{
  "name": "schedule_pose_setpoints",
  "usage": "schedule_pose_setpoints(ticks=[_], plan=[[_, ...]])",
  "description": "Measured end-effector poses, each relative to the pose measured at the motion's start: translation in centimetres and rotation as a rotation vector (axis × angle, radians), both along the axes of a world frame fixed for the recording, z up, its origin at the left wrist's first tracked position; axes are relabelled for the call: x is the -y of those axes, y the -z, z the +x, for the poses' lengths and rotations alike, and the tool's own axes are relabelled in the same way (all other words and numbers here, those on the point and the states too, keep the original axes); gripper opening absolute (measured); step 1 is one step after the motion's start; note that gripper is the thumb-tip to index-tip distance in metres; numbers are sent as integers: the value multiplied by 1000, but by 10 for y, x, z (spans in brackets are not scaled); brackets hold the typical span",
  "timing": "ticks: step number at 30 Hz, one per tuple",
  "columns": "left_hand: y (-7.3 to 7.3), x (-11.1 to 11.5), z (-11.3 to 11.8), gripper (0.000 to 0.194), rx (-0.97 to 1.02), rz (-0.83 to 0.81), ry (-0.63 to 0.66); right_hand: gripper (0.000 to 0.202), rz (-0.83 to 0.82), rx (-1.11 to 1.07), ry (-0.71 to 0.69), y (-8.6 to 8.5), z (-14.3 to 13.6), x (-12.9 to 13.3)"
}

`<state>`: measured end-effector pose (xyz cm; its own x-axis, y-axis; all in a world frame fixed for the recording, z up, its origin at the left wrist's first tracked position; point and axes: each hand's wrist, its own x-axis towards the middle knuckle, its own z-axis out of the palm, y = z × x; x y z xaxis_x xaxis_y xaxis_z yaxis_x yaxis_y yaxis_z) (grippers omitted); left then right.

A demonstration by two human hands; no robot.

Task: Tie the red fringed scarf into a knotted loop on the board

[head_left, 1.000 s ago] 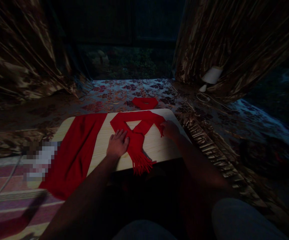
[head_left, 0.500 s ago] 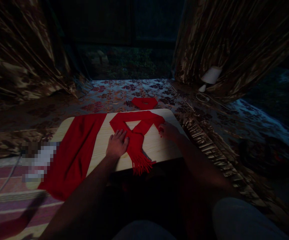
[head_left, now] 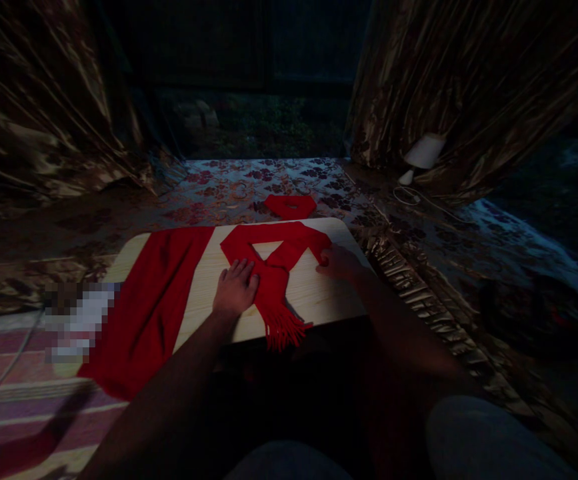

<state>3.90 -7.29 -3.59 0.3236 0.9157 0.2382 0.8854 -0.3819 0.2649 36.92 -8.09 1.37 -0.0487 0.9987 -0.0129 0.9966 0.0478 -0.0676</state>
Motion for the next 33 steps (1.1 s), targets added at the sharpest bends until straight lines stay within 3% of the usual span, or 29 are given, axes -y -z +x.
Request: schedule_pose_setpoints(ticks=[5, 11, 17, 20, 25, 30, 33], plan=[[-1, 1, 1, 55, 2, -12, -8, 33, -72, 101, -8, -11, -2, 8], [2, -1, 0, 57, 2, 1, 4, 31, -284, 66, -34, -24, 1, 18], [1, -1, -1, 56, -12, 12, 9, 22, 29, 1, 23, -22, -1, 12], [1, 0, -1, 56, -13, 18, 4, 18, -57, 27, -32, -18, -5, 10], [-1, 1, 0, 56, -6, 7, 3, 27, -175, 67, 20, -18, -12, 18], [0, -1, 0, 55, 29, -3, 0, 27, 123, 66, 185, -10, -37, 41], [4, -3, -2, 54, 58, 7, 10, 23, 214, 7, 128, 5, -59, 57]])
